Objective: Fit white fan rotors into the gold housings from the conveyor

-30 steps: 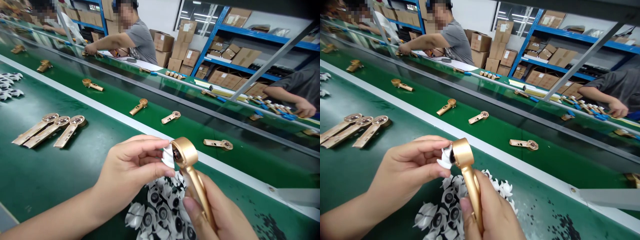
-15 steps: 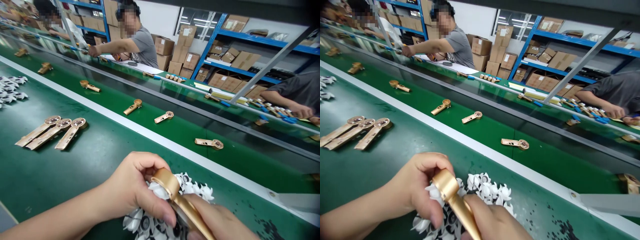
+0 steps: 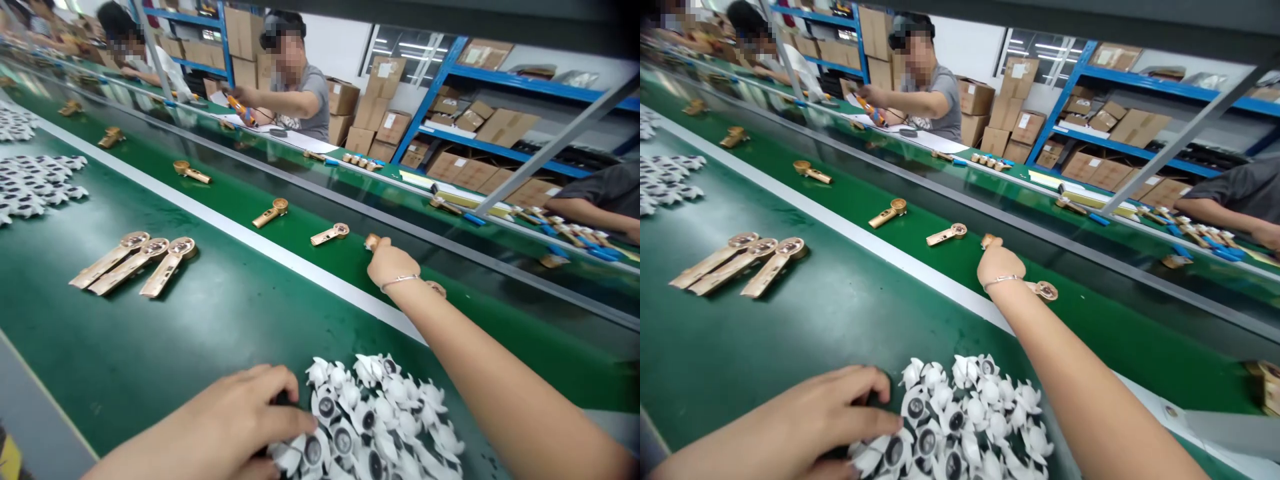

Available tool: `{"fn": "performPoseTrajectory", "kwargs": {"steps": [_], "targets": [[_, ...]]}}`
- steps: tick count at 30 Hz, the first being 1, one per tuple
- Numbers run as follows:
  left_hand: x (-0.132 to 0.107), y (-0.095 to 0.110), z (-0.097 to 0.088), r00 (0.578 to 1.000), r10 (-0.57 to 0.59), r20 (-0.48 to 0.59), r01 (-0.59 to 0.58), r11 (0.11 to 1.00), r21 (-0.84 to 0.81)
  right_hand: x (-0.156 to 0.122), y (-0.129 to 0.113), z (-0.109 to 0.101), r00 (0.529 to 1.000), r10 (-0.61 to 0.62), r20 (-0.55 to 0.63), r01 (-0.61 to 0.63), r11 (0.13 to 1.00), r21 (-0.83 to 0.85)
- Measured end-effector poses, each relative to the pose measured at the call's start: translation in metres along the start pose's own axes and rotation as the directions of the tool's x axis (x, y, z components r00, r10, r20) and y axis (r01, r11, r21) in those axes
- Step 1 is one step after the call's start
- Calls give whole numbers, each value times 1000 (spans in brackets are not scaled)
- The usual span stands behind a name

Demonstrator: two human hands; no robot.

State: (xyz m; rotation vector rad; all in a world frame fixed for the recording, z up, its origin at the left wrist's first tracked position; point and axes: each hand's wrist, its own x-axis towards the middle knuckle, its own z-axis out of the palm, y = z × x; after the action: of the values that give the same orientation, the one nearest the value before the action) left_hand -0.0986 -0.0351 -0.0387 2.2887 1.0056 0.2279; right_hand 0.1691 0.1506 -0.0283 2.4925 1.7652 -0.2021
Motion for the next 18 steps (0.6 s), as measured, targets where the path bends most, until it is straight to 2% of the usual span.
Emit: {"fn": "performPoseTrajectory", "kwargs": {"steps": [2, 3, 6, 7, 9, 11, 12, 13, 15, 18], "targets": [[2, -1, 2, 995, -12, 104, 15, 1000, -24, 7, -13, 3, 998, -33, 57, 35, 999, -36], [3, -3, 1, 993, -28, 113, 31, 999, -29, 5, -19, 1, 995, -64, 72, 68, 996, -50], [2, -14, -1, 997, -66, 44, 66, 998, -7, -19, -36, -6, 961, -273, 49, 275, 961, -40], [1, -18, 0, 997, -77, -1, 77, 997, 18, -30, -43, -7, 920, -390, 31, 390, 921, -15], [0, -25, 5, 991, -106, -86, 112, 992, 65, -53, -60, -3, 775, -632, 14, 630, 775, 55], [1, -30, 13, 981, -142, -129, 154, 984, 88, -71, -76, 8, 613, -790, 21, 783, 611, 113], [3, -32, 17, 977, -162, -139, 176, 980, 94, -77, -84, 16, 556, -831, 29, 822, 555, 125], [5, -33, 21, 973, -178, -145, 194, 976, 102, -81, -90, 22, 519, -854, 39, 845, 519, 126], [9, -35, 27, 968, -191, -165, 213, 968, 129, -84, -98, 33, 487, -872, 60, 866, 490, 98], [10, -35, 32, 953, -155, -260, 206, 962, 182, -85, -106, 37, 495, -862, 105, 866, 499, 14]]}}
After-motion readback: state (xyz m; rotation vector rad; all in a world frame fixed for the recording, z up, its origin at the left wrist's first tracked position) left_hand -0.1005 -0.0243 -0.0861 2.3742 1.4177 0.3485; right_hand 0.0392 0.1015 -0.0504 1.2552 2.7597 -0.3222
